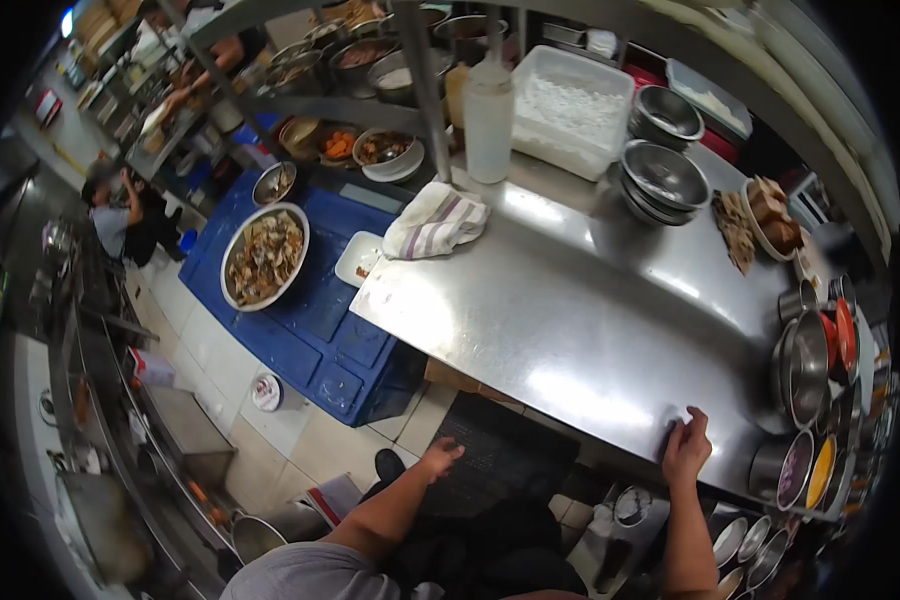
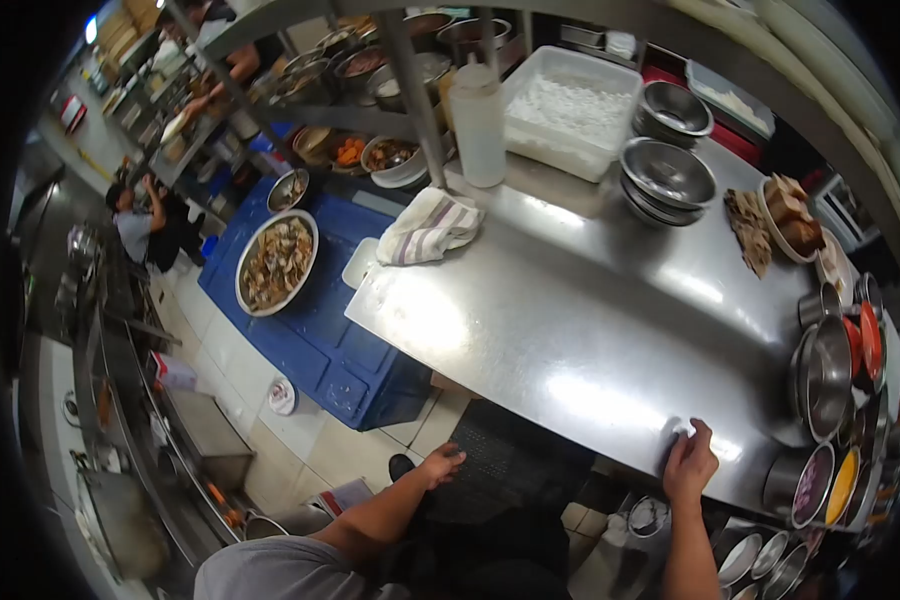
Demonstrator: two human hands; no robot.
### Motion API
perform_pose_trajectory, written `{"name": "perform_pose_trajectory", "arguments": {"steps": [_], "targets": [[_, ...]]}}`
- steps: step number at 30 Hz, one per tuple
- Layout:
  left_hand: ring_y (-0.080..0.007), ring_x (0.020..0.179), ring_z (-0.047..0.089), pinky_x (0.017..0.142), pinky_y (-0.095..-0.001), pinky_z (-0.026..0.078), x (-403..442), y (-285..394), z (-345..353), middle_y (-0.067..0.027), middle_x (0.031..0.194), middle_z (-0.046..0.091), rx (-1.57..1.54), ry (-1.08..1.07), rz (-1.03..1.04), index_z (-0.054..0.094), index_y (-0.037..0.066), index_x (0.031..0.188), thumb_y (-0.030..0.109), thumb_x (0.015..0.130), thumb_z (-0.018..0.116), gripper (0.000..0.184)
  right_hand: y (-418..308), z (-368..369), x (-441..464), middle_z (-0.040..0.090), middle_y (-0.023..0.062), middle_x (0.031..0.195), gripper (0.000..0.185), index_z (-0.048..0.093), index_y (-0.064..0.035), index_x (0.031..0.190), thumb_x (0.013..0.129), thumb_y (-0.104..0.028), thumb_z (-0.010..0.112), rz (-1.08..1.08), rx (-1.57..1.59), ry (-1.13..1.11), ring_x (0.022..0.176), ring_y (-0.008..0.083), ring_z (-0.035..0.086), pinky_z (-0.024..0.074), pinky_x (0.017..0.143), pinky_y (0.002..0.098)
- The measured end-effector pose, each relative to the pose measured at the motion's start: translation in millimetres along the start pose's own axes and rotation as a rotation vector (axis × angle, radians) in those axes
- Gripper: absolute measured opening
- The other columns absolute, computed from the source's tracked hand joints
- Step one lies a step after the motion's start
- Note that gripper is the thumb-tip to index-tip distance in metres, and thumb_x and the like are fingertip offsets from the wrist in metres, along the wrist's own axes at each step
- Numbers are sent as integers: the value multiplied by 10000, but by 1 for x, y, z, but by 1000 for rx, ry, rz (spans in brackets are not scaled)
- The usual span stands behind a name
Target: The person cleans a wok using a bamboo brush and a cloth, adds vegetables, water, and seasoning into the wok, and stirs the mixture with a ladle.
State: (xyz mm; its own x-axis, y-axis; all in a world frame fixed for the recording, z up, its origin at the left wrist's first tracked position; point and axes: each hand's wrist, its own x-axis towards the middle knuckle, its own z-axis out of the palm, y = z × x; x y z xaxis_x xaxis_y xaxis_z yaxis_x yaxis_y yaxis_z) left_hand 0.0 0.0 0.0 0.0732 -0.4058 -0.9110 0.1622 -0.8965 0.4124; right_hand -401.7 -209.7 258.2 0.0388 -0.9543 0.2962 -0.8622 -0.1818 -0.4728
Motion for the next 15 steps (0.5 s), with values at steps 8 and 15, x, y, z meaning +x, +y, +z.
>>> {"name": "perform_pose_trajectory", "arguments": {"steps": [8,15], "targets": [[-191,947,617,755,-342,492,-59,111,27,-93,1103,646,285,-146,305,477,95,1376,343,928,660,544,23,-12,12,567,130,615,287,551,-73,1165,880,-54,565,-70,99,124,544,318,600,465,527,405],[-151,981,631,881,-337,496,-258,252,104,-70,1047,687,778,-286,886,623,33,1165,214,946,618,284,-13,-118,-60,526,57,647,291,549,-45,1176,889,-49,599,116,637,50,551,141,508,405,525,293]]}}
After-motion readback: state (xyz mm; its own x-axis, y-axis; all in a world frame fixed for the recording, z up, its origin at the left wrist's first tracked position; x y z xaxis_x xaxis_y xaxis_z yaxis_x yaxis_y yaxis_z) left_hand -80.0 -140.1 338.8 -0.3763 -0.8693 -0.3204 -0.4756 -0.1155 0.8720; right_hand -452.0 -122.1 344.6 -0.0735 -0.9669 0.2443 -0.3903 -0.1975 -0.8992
